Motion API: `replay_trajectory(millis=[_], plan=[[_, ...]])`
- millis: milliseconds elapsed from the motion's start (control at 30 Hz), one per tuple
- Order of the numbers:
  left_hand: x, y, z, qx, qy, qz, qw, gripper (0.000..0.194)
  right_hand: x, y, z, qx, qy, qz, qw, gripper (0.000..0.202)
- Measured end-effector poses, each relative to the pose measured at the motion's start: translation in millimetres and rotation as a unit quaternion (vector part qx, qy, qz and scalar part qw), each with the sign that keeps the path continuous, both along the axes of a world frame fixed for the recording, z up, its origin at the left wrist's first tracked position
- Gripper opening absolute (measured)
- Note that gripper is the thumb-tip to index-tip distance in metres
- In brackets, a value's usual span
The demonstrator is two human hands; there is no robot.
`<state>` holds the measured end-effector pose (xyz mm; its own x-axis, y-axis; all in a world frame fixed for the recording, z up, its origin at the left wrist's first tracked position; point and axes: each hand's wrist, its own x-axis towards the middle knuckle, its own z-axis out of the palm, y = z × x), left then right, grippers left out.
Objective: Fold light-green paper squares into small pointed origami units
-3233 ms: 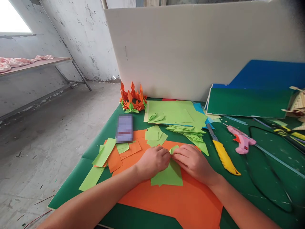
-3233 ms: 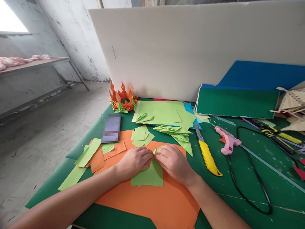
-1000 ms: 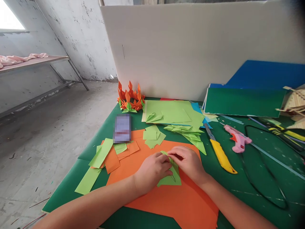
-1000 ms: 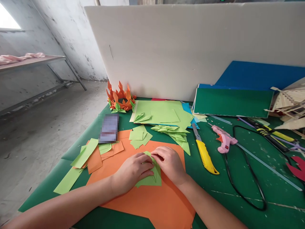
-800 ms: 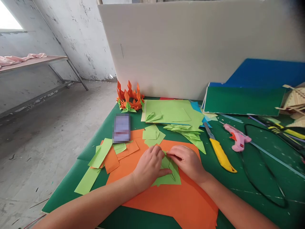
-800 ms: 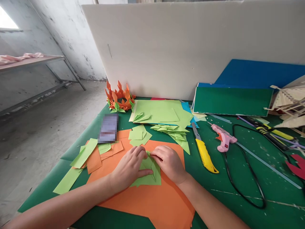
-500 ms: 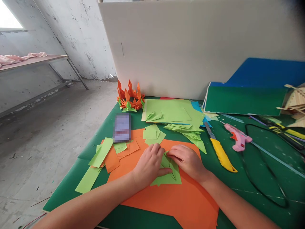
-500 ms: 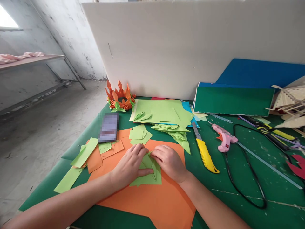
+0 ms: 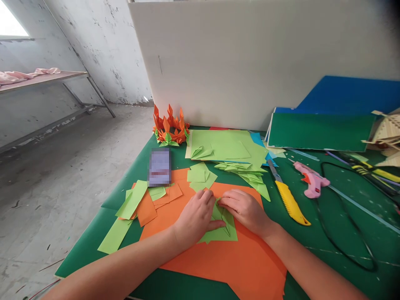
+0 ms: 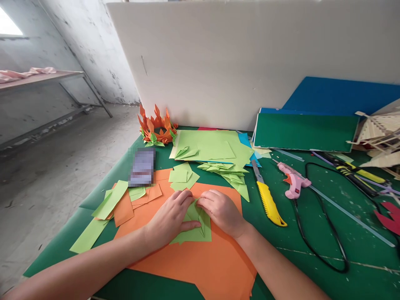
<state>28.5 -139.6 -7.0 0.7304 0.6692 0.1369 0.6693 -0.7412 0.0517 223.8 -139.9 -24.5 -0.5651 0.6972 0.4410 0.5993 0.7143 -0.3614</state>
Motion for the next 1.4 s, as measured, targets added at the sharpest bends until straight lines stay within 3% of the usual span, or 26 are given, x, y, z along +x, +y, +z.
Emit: replay_trajectory(millis=[400, 633, 833, 1133, 1400], plan=[[3, 0, 4.4, -0.021, 0.049, 0.002, 0.999, 0.047, -1, 0, 1.3, 0.092, -0.056, 0.025, 0.994, 0.030], [3, 1, 0.7, -0.028, 0.026, -0.002, 0.999, 0.050, 0, 2, 3.1, 0.035, -0.068, 0.024, 0.997, 0.031], [2, 2, -0.5, -0.028, 0.005, 0.003, 1.000, 0.049, 2, 2, 2.5, 0.011, -0.018, 0.022, 1.000, 0.030], [3, 0, 2.8, -0.035, 0.034, 0.020, 0.999, 0.049, 11, 2, 9.5, -0.026, -0.032, 0.026, 0.999, 0.024], [2, 1, 2.8, -0.046, 0.022, 0.017, 0.999, 0.051, 17, 1, 9.9, -0.009, -0.035, 0.030, 0.999, 0.021]])
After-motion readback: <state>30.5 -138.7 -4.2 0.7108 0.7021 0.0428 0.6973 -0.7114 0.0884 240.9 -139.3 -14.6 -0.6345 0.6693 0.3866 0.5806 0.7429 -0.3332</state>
